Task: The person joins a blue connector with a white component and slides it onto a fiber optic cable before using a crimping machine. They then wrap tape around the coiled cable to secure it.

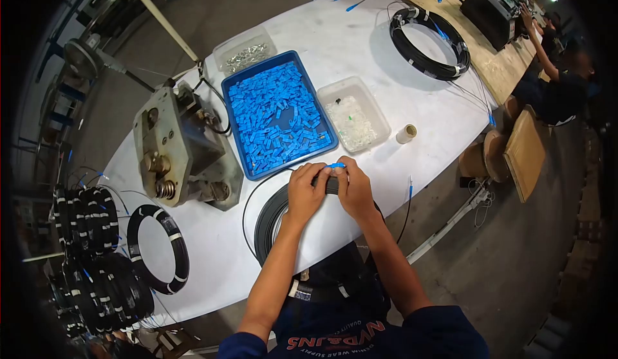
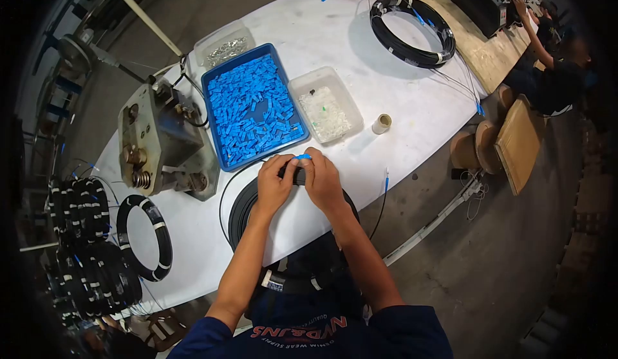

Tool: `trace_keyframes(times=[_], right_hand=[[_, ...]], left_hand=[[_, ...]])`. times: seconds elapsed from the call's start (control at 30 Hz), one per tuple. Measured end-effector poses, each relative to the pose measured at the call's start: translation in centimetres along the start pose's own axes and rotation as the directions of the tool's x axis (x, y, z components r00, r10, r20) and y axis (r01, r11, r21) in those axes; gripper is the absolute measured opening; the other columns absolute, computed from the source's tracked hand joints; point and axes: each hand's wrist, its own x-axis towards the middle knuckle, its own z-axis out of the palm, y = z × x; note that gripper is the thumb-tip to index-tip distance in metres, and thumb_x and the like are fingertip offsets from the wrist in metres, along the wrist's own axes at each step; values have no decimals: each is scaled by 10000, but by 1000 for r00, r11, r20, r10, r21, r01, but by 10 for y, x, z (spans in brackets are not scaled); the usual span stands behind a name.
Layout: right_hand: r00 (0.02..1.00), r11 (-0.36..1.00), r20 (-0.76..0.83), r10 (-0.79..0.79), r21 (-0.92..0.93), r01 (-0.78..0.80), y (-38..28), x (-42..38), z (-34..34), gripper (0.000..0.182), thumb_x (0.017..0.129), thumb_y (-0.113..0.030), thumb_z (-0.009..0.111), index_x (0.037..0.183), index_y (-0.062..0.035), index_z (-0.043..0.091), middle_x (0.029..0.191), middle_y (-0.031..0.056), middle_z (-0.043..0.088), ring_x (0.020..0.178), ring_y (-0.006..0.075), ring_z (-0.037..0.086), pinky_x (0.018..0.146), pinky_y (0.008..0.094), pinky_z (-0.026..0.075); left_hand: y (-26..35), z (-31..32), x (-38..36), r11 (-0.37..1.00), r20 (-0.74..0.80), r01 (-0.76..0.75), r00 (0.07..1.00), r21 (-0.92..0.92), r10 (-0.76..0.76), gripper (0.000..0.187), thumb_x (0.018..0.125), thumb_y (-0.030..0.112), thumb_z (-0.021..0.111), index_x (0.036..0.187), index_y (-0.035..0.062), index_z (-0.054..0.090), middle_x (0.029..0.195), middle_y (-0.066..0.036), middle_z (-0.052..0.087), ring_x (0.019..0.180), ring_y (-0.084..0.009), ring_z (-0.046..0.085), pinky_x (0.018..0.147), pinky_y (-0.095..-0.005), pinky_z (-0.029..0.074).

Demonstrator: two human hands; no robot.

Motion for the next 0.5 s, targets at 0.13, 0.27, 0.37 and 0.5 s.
trace_keyframes(times=[0.13,0.27,0.37,0.5], right_hand=[[991,989,-45,-124,73,127,1,9,-2,118,978,-125,565,1043,-28,580,904,152,618,823,347,573,737,410,473],[999,963,-35,-3,268,12,2,8,-13,129,927,-82,649,1034,-15,623,877,111,635,775,224,590,708,327,479],[995,912,-21,102,402,-85,4,10,-17,143,911,-82,673,1027,-4,646,862,90,643,766,169,587,712,291,473],[962,792,8,272,566,-229,-2,16,-29,151,897,-73,687,1024,6,667,860,76,655,758,142,586,717,259,470]], left_hand=[[10,-15,19,956,225,203,962,-213,-154,231,909,116,671,1122,27,684,703,-38,556,644,-140,484,619,-276,408],[7,-24,40,982,436,39,899,-183,45,349,884,69,677,1232,81,685,768,-62,612,688,-162,548,667,-282,441],[2,-8,42,927,345,61,936,-370,76,351,856,12,691,1203,63,702,755,-62,610,637,-131,514,593,-268,419],[-1,11,48,911,286,53,956,-410,73,366,809,-47,716,1163,45,720,668,-28,533,593,-103,478,538,-251,382]])
